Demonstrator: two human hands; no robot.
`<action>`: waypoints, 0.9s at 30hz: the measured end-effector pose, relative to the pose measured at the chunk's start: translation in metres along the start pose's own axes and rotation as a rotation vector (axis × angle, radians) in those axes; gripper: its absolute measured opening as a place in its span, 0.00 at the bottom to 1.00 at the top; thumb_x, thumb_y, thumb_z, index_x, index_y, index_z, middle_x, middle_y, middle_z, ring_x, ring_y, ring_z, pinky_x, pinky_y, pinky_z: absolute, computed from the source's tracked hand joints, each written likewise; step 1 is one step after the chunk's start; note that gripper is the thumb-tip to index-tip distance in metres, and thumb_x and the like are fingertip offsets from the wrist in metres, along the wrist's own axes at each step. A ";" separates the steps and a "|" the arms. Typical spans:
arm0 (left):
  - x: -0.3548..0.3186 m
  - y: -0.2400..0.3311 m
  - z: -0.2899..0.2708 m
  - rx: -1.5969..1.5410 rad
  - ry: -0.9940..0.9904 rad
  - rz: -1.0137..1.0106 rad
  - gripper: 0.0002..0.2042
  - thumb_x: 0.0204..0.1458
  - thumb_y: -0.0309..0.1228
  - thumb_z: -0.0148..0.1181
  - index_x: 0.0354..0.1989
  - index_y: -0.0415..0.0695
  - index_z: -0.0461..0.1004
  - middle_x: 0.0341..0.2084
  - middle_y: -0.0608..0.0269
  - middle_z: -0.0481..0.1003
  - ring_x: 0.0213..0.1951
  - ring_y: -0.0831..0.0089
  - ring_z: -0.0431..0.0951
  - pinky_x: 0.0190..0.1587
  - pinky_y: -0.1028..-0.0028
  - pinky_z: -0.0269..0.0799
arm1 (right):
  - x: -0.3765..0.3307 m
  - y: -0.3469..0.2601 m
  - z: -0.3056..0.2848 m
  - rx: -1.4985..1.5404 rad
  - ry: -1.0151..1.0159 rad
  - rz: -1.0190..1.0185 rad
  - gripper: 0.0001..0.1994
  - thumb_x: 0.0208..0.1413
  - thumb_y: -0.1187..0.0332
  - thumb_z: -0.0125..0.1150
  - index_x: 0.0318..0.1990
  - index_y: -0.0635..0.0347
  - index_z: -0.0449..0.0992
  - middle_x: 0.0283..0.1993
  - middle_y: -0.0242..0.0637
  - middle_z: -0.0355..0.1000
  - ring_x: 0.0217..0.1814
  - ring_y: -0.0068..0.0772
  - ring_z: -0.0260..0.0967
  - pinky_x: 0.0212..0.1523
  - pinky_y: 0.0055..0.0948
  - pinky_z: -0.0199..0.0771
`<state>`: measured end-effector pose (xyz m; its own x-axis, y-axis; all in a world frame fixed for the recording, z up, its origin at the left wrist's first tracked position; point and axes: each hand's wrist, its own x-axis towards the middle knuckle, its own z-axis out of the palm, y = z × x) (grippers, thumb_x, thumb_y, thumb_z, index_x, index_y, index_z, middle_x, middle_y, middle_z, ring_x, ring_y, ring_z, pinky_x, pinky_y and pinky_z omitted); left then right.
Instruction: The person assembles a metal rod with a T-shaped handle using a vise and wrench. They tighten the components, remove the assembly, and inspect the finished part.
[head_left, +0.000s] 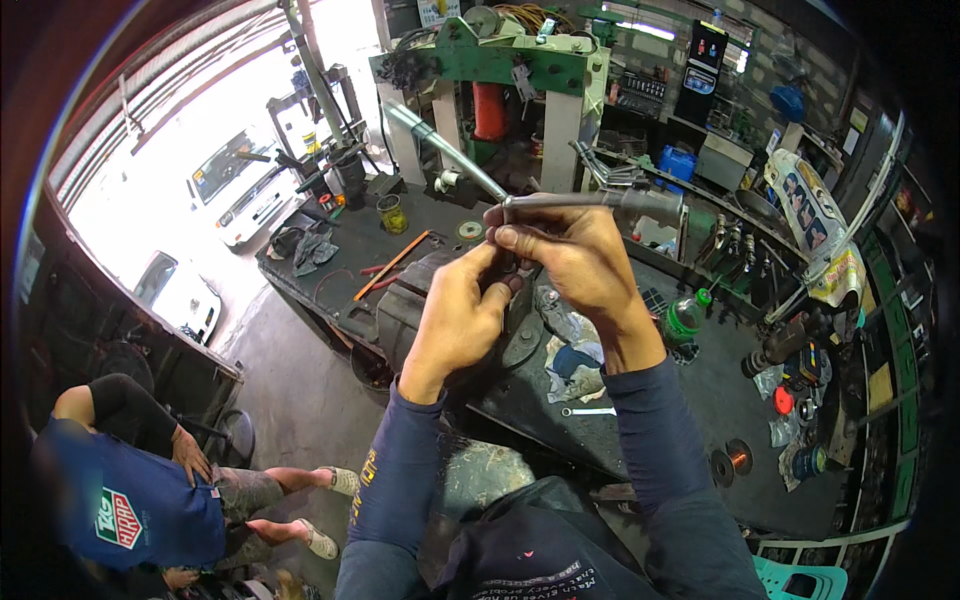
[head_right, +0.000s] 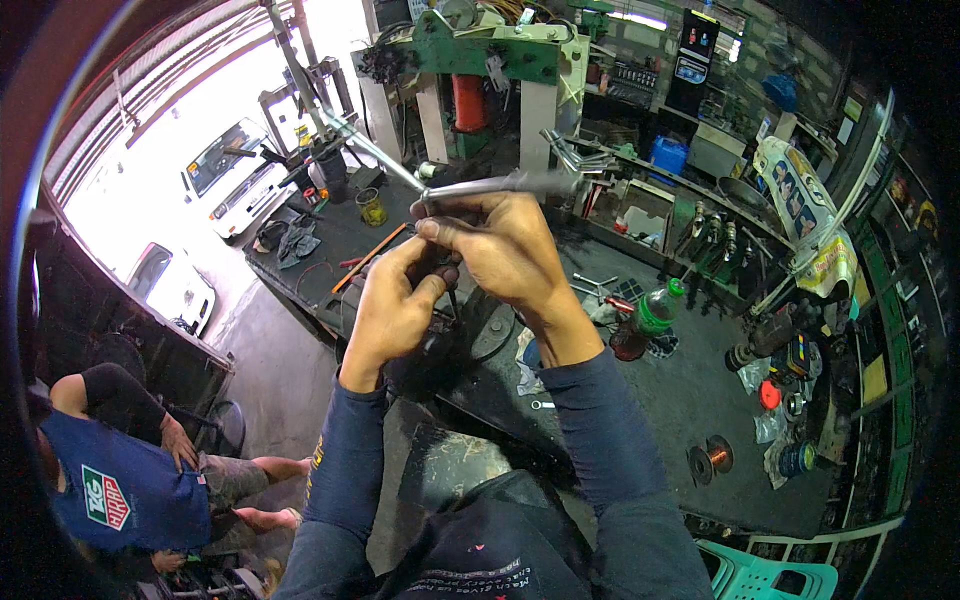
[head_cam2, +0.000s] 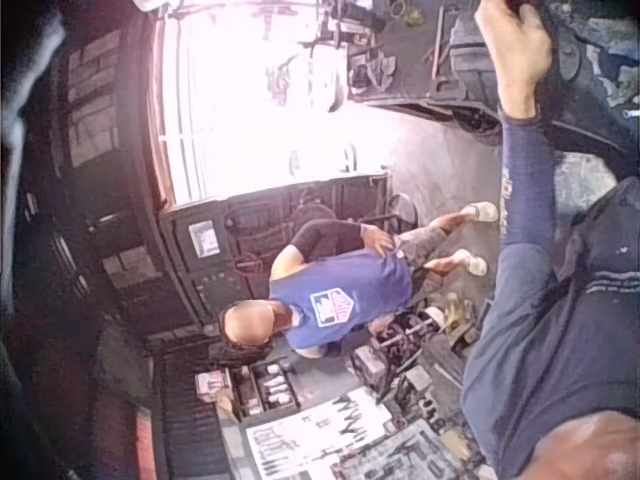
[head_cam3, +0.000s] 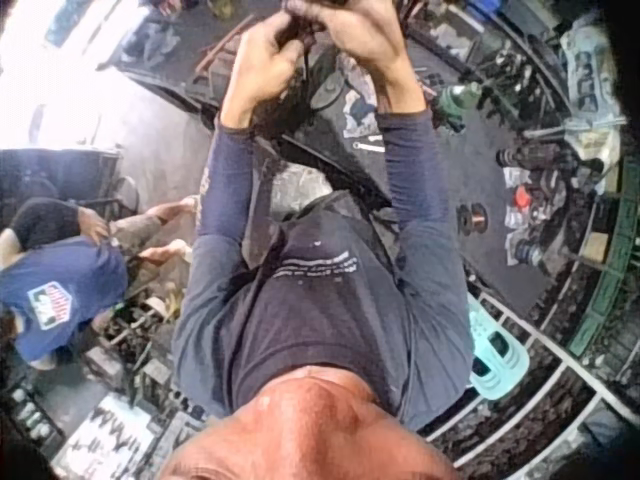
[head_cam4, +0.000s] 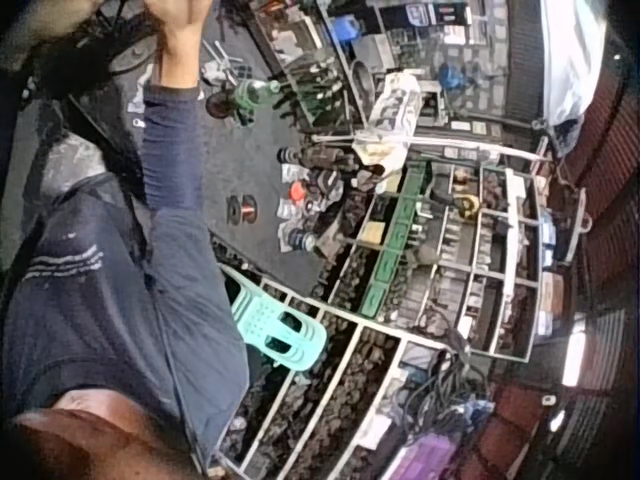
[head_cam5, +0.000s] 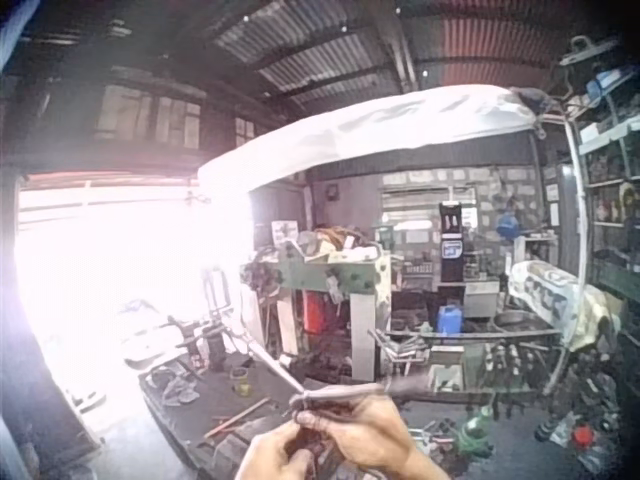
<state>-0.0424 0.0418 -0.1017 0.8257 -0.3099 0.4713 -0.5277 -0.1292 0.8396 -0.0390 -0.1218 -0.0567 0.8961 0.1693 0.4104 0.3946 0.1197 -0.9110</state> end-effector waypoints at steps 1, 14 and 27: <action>-0.002 -0.001 0.002 0.011 0.001 0.033 0.21 0.54 0.15 0.59 0.59 0.34 0.72 0.48 0.55 0.80 0.53 0.69 0.79 0.57 0.69 0.73 | 0.001 -0.001 0.000 -0.065 0.020 -0.023 0.10 0.57 0.76 0.71 0.45 0.70 0.83 0.38 0.37 0.82 0.41 0.24 0.79 0.44 0.24 0.79; 0.000 -0.006 0.002 0.145 0.083 0.110 0.18 0.50 0.18 0.62 0.51 0.35 0.76 0.37 0.43 0.80 0.42 0.46 0.81 0.48 0.62 0.77 | 0.002 0.005 0.008 -0.260 0.048 -0.222 0.07 0.54 0.74 0.71 0.38 0.68 0.82 0.34 0.37 0.80 0.36 0.20 0.75 0.36 0.27 0.75; -0.005 0.018 0.012 0.215 0.360 0.082 0.11 0.47 0.20 0.67 0.40 0.35 0.79 0.31 0.50 0.83 0.33 0.64 0.84 0.40 0.67 0.77 | 0.002 0.000 0.037 -0.228 0.258 -0.180 0.10 0.53 0.74 0.76 0.39 0.67 0.79 0.30 0.30 0.75 0.30 0.18 0.70 0.34 0.22 0.73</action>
<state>-0.0583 0.0298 -0.0923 0.7761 0.0166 0.6304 -0.5925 -0.3231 0.7380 -0.0448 -0.0851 -0.0541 0.8189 -0.0896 0.5669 0.5589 -0.1000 -0.8232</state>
